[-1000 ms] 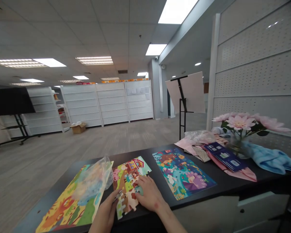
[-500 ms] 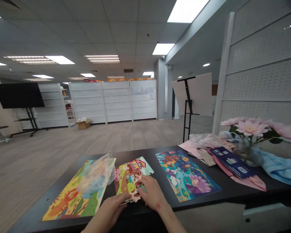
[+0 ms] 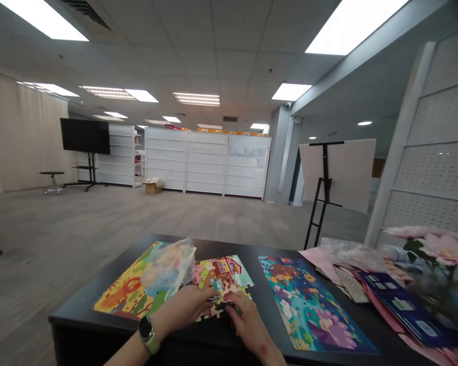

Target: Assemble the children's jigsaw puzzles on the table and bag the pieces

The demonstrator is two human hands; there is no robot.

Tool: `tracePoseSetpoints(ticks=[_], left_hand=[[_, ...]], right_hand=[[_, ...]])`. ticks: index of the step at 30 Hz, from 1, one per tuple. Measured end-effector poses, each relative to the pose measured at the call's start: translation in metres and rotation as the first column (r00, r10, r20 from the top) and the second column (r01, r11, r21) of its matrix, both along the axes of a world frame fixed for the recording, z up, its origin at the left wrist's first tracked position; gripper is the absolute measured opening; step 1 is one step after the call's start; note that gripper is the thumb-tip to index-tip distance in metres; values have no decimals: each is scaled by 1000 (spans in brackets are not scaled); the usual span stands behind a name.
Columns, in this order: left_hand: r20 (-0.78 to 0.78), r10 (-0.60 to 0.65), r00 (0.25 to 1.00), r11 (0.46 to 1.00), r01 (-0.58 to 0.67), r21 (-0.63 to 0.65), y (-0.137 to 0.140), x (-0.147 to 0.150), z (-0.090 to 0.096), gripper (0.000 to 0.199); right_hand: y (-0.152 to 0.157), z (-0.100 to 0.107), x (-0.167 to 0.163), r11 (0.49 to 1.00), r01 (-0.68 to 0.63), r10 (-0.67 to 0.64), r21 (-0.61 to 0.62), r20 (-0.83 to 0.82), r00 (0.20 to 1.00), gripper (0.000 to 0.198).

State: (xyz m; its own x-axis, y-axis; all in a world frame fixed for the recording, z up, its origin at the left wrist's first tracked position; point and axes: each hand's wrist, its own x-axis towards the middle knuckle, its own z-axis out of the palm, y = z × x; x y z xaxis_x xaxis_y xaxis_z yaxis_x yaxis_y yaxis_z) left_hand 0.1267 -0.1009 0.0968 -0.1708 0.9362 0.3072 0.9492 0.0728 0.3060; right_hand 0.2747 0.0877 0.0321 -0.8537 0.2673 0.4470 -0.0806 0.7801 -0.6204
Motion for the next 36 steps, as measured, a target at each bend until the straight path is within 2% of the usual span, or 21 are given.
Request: tracePoseSetpoints(ticks=[3, 4, 6, 8, 11, 15, 18, 21, 24, 28, 30, 33, 36], left_hand=[[37, 22, 999, 997, -24, 73, 4, -9, 13, 31], [54, 30, 998, 994, -36, 100, 5, -10, 15, 35], [88, 44, 995, 988, -56, 146, 8, -7, 14, 41], [118, 41, 992, 982, -62, 177, 13, 2, 6, 44], [162, -13, 987, 979, -21, 203, 28, 23, -13, 48], [152, -7, 988, 991, -13, 130, 63, 51, -42, 47], [138, 14, 990, 997, -25, 77, 90, 63, -57, 39], [123, -4, 992, 999, -1, 34, 99, 65, -61, 52], [119, -10, 993, 999, 7, 33, 82, 56, -61, 63], [144, 184, 972, 982, -189, 23, 33, 32, -64, 71], [127, 223, 967, 975, -224, -5, 10, 22, -65, 69], [93, 164, 982, 986, -159, -52, -9, 15, -63, 72], [75, 81, 994, 994, -75, -85, -14, 16, -53, 80]], right_hand=[[15, -3, 0, 976, 190, -195, -110, -37, 980, 43], [20, -5, 4, 968, 233, -238, -94, -49, 970, 45], [27, -11, 14, 967, 254, -254, 33, -18, 967, 42], [30, -17, 27, 964, 187, -209, 191, 98, 973, 42], [30, -27, 41, 950, 114, -183, 290, 225, 957, 53], [38, -41, 46, 935, 208, -271, 286, 205, 940, 49], [49, -53, 49, 903, 348, -376, 250, 73, 924, 62], [56, -58, 52, 912, 308, -333, 272, 50, 942, 67], [56, -54, 54, 932, 205, -264, 298, 171, 949, 66], [41, -41, 48, 919, 172, -265, 356, 233, 936, 74], [31, -31, 41, 911, 156, -263, 382, 248, 932, 74], [22, -14, 29, 912, 132, -254, 389, 281, 926, 63], [29, -6, 21, 914, 152, -277, 376, 303, 912, 47]])
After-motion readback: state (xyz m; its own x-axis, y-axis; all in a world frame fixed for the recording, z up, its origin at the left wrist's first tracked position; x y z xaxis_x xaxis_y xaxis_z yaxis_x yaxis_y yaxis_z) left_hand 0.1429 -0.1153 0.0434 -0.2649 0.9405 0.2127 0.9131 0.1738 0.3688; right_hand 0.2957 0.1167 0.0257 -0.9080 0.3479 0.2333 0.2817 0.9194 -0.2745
